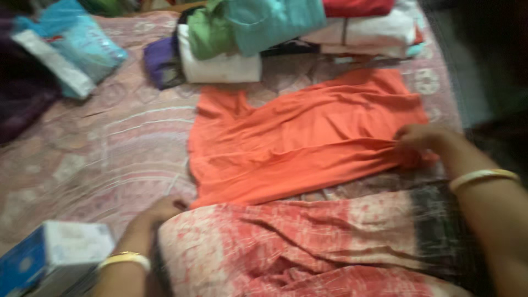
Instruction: The person folds a green shirt, then a teal shirt, and finally an orange shirt on a bed. Each garment is smoothed, folded in half, and then folded again into a compact stack.
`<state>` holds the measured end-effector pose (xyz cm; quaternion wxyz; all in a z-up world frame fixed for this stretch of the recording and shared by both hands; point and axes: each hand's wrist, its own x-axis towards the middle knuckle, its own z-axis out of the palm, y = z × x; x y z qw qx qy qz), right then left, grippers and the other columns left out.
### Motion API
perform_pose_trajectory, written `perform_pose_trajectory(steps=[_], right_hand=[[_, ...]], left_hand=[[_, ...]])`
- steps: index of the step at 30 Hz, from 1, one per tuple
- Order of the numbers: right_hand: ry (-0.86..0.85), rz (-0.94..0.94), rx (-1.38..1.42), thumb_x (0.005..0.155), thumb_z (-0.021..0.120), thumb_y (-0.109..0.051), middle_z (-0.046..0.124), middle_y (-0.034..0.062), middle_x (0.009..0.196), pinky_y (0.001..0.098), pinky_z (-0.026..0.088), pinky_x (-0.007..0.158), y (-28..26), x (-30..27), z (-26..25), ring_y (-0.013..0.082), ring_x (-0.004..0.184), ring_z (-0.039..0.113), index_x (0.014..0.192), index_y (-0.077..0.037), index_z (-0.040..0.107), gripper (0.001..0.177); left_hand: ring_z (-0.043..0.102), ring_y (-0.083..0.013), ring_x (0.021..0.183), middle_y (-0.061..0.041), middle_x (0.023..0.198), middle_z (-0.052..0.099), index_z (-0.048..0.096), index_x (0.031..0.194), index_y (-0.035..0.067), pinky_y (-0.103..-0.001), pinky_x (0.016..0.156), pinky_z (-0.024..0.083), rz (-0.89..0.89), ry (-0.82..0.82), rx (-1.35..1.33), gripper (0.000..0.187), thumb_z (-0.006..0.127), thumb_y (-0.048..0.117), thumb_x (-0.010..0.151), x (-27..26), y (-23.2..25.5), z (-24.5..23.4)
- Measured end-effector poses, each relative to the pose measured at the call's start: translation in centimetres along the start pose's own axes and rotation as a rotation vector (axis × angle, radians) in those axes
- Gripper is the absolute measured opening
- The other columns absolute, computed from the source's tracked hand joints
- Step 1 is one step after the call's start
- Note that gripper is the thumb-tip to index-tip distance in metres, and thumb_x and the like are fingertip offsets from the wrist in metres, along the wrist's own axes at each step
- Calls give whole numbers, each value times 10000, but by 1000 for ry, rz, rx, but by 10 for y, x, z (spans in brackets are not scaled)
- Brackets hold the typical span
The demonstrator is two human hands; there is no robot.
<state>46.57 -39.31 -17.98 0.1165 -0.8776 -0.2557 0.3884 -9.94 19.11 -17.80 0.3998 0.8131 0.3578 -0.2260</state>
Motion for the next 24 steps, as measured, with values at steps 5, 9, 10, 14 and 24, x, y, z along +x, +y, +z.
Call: perform_pose_trajectory(steps=[5, 9, 10, 14, 24], right_hand=[[-51, -10, 8, 782, 733, -168, 844, 105, 1051, 383, 575, 846, 14, 3, -2, 222, 936, 731, 1176, -88, 815, 410], [9, 19, -34, 715, 750, -95, 823, 93, 1046, 363, 561, 859, 6, -18, -9, 201, 929, 724, 1166, -78, 805, 455], [26, -7, -54, 712, 760, -96, 802, 76, 1063, 353, 552, 869, 1, -24, -11, 185, 938, 715, 1192, -82, 776, 481], [-2, 10, 9, 752, 719, -96, 822, 115, 1012, 378, 578, 839, -30, -49, -16, 222, 890, 738, 1216, -58, 764, 467], [67, -57, -61, 792, 829, -316, 809, 150, 967, 420, 585, 752, -72, -91, -26, 248, 824, 745, 1136, -48, 745, 444]], left_hand=[[729, -279, 955, -103, 1094, 744, 692, 1227, 107, -403, 880, 576, 196, 394, 209, 446, 744, 203, 794, 18, 74, -14], [592, -345, 1225, -138, 1286, 657, 639, 1257, 127, -465, 1036, 477, 634, 612, 503, 494, 772, 347, 834, 29, 148, 28], [567, -344, 1251, -142, 1328, 633, 611, 1296, 130, -476, 1040, 461, 659, 621, 518, 538, 766, 350, 829, 29, 161, 39], [512, -302, 1305, -105, 1391, 595, 531, 1405, 181, -514, 1060, 415, 626, 595, 617, 673, 761, 398, 811, 26, 197, 73], [694, -266, 1036, -48, 985, 766, 742, 995, 214, -478, 951, 463, 400, 488, 837, 242, 721, 417, 865, 11, 218, 69]])
